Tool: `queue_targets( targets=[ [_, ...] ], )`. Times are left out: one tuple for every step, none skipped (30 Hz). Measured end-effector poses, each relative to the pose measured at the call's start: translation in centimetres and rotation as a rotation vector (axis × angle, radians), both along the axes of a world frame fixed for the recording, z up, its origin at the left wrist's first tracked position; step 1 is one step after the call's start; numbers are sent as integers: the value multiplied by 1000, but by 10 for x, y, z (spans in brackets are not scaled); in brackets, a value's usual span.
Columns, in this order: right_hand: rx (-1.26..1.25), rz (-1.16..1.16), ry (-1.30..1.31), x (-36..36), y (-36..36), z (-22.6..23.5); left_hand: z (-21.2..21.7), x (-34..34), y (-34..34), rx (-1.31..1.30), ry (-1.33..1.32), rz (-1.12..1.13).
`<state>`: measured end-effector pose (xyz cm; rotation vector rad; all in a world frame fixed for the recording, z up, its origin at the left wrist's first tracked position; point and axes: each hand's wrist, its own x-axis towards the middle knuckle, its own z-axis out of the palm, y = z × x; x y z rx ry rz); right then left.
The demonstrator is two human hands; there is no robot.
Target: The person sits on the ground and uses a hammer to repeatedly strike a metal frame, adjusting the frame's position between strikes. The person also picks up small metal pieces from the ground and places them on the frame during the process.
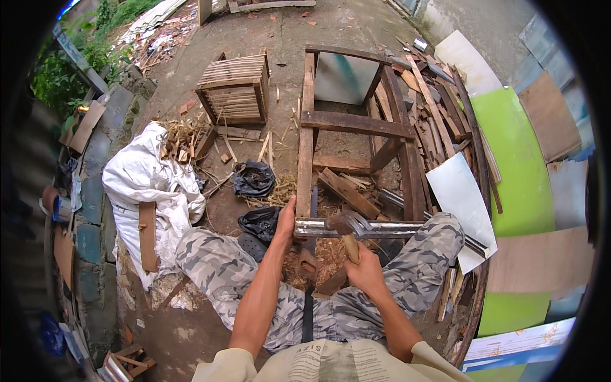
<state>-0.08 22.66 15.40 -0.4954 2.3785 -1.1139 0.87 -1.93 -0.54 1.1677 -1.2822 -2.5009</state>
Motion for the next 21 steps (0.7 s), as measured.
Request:
queue_targets(
  targets=[
    [10, -20, -14, 3, 9, -1, 5, 1, 4, 21, -49, 9],
    [8, -32, 3, 4, 15, -3, 10, 0, 6, -1, -61, 21],
    [6, -40, 17, 5, 18, 0, 12, 2, 8, -24, -76, 38],
    [4, -48, 31, 6, 18, 4, 13, 3, 9, -46, -91, 55],
    [-6, -46, -4, 7, 20, 11, 15, 5, 9, -20, -93, 46],
    [-20, -40, -43, 7, 11, 40, 13, 10, 5, 2, -99, 41],
    [-31, -40, -76, 5, 2, 59, 13, 11, 2, 27, -98, 32],
    [-174, -14, 58, 4, -3, 64, 15, 9, 3, 52, -97, 38],
    [-313, 14, 195, 4, -7, 67, 16, 9, 6, 81, -96, 47],
    [-450, 42, 333, 6, -10, 68, 17, 8, 8, 110, -94, 56],
    [-475, 74, 420, 9, -15, 60, 17, 7, 12, 117, -94, 73],
    [-503, 108, 510, 10, -23, 42, 15, 6, 14, 122, -90, 92],
    [-454, 137, 514, 8, -26, 18, 14, 3, 15, 130, -82, 109],
    [-402, 165, 522, 6, -28, -5, 12, -2, 17, 150, -76, 142],
    [-281, 184, 437, 4, -27, -35, 8, -6, 17, 169, -72, 174],
    [-161, 210, 342, 5, -27, -51, -2, -6, 16, 189, -74, 217],
    [111, 344, 76, 13, -43, -19, -41, 22, -14, 156, 51, 234],
    [112, 344, 82, 11, -41, -18, -43, 19, -11, 197, 56, 257],
    [111, 347, 87, 11, -40, -17, -43, 16, -10, 235, 61, 283],
    [108, 352, 93, 10, -40, -15, -43, 13, -11, 272, 66, 311],
    [53, 306, 48, 5, -33, -10, -33, 6, 0, 225, 32, 206]
  ],
)
